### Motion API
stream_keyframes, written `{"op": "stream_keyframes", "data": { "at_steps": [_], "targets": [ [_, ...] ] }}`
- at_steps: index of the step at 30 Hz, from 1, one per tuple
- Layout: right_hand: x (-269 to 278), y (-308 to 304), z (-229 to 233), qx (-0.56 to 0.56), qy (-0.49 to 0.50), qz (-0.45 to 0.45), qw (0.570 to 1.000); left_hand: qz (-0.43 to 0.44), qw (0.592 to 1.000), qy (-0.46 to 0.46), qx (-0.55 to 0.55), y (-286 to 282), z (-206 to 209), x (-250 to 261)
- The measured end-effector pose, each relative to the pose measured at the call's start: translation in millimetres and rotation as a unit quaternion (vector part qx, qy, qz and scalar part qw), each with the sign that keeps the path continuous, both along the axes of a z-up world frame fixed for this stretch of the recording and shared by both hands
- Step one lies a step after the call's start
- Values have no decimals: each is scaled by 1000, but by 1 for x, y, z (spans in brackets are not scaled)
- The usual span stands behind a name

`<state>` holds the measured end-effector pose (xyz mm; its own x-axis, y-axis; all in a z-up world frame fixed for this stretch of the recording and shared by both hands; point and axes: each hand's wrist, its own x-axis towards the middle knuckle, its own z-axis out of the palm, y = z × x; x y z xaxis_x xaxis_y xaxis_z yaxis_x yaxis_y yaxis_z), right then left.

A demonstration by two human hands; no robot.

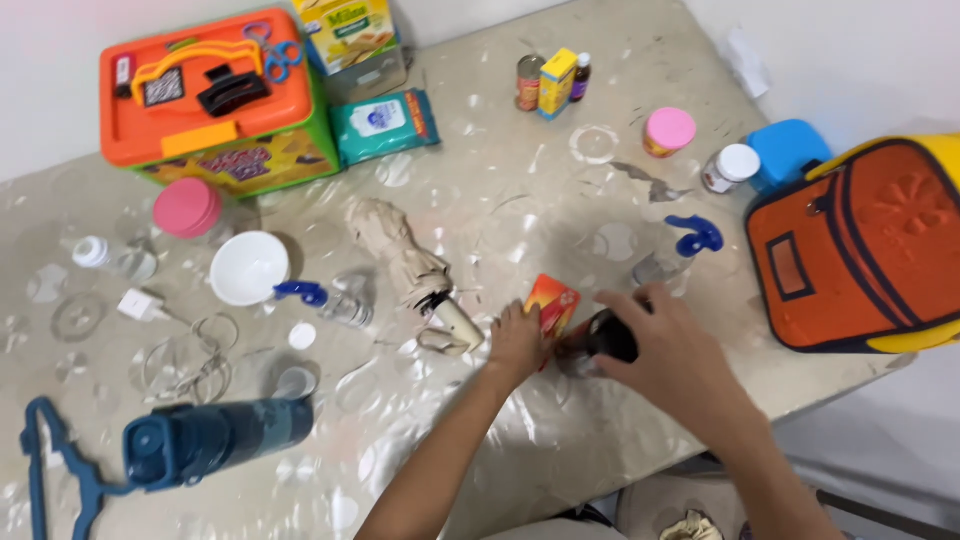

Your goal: Cleaning a computer desk with wet wipes and a disinfectant spray.

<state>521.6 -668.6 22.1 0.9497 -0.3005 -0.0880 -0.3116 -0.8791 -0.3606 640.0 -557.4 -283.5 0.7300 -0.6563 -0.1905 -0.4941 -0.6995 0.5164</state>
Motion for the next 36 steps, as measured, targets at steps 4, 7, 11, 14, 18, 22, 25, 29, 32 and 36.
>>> {"op": "stream_keyframes", "data": {
  "at_steps": [4, 7, 11, 14, 18, 22, 25, 29, 32, 36],
  "targets": [
    [-5, -6, -3, -26, -19, -5, 999, 87, 971, -211, -69, 39, 49, 23],
    [-10, -15, -8, -45, -41, -31, 998, 213, 966, -131, -59, 66, 57, 50],
    [-19, -32, -3, -66, -45, -71, 994, 361, 924, -40, -117, 88, 51, 69],
    [-19, -37, 12, -80, 30, -95, 992, 387, 906, 90, -145, 92, 52, 63],
    [-18, -42, 5, -154, 22, -46, 987, 348, 923, 110, -124, 98, 46, 38],
    [12, -10, -8, -112, -137, 51, 983, 268, 945, 110, -151, 106, 7, -20],
    [53, 30, -36, 55, -178, 117, 975, 215, 953, 136, -164, 113, 9, -71],
    [117, 96, -81, 249, -140, 188, 940, 162, 955, 231, -91, 129, 59, -121],
    [164, 149, -94, 346, -133, 219, 903, 117, 970, 193, -89, 144, 57, -130],
    [219, 198, -124, 293, -257, 281, 877, 125, 978, -50, -161, 178, 79, -109]
  ]
}}
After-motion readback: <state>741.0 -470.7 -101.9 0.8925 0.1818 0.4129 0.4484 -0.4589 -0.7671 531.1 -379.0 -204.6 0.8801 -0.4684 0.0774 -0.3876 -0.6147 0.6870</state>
